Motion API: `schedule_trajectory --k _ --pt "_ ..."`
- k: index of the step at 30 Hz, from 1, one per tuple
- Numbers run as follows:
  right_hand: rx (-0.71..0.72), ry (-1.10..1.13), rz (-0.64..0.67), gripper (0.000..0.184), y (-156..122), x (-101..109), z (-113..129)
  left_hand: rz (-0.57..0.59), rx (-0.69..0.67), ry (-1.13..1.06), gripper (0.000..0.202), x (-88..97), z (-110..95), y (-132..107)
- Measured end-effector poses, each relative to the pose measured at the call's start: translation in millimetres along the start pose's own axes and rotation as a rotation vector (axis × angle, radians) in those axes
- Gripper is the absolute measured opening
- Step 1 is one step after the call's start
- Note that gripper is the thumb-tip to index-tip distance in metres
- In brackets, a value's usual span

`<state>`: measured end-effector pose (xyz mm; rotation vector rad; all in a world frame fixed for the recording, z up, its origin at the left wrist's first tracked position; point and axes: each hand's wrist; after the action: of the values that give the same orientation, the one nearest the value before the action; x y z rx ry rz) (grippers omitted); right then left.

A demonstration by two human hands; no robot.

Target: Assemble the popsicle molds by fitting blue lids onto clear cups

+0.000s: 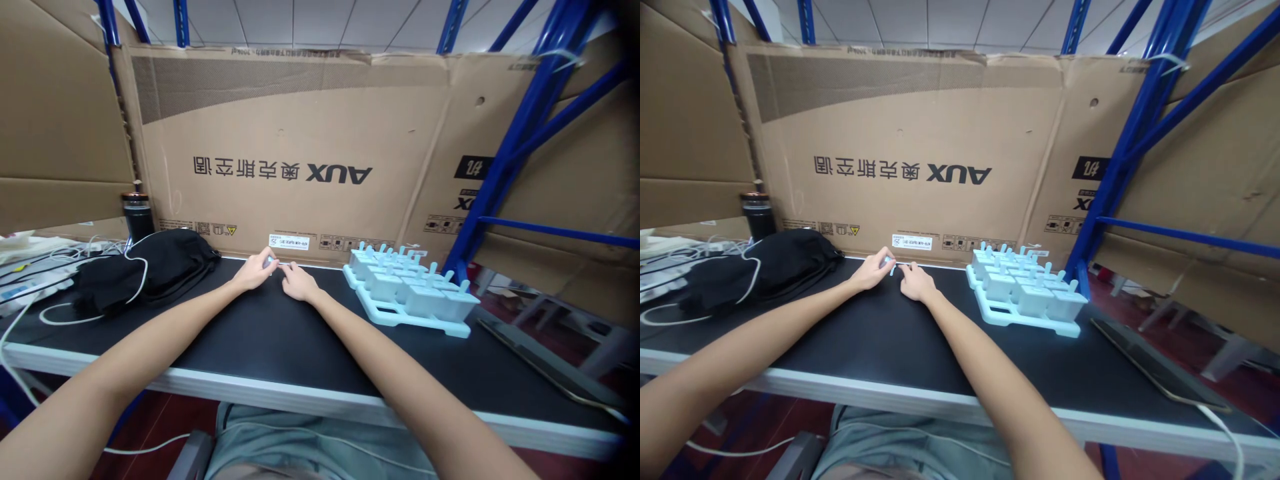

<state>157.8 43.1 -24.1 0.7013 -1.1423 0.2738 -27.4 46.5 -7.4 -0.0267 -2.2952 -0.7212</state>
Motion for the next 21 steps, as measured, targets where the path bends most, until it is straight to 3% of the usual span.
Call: schedule_trajectory --k 3,6,12,16,21 --pt "0.046 -0.085 0.060 0.051 26.7 -6.8 6.8 -0.048 0.052 -0.004 0.030 4.7 10.2 4.9" --pt "0.098 -0.146 0.089 0.040 34.8 -8.1 10.7 -0.044 0.044 -0.016 0.031 6.7 14.9 7.1" --pt "0.199 -0.174 0.028 0.026 -22.1 10.0 4.3 0.114 -0.077 0.014 0.037 -0.7 2.8 -0.2" --pt "0.073 -0.080 0.096 0.011 -51.6 40.5 -9.5 0.215 -0.112 0.048 0.038 -7.6 -9.1 -6.0" --pt "-0.035 -0.052 0.178 0.035 -50.1 68.4 -17.4 0.298 -0.185 -0.080 0.035 -8.0 -15.6 -9.8"
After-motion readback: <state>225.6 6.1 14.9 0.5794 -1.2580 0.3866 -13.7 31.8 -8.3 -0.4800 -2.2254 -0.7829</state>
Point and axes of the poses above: each hand's wrist, its own y-axis towards the middle knuckle, its own x-axis out of the back of the hand, z = x × y, and after that the axes turned 12 degrees about x, right-handed
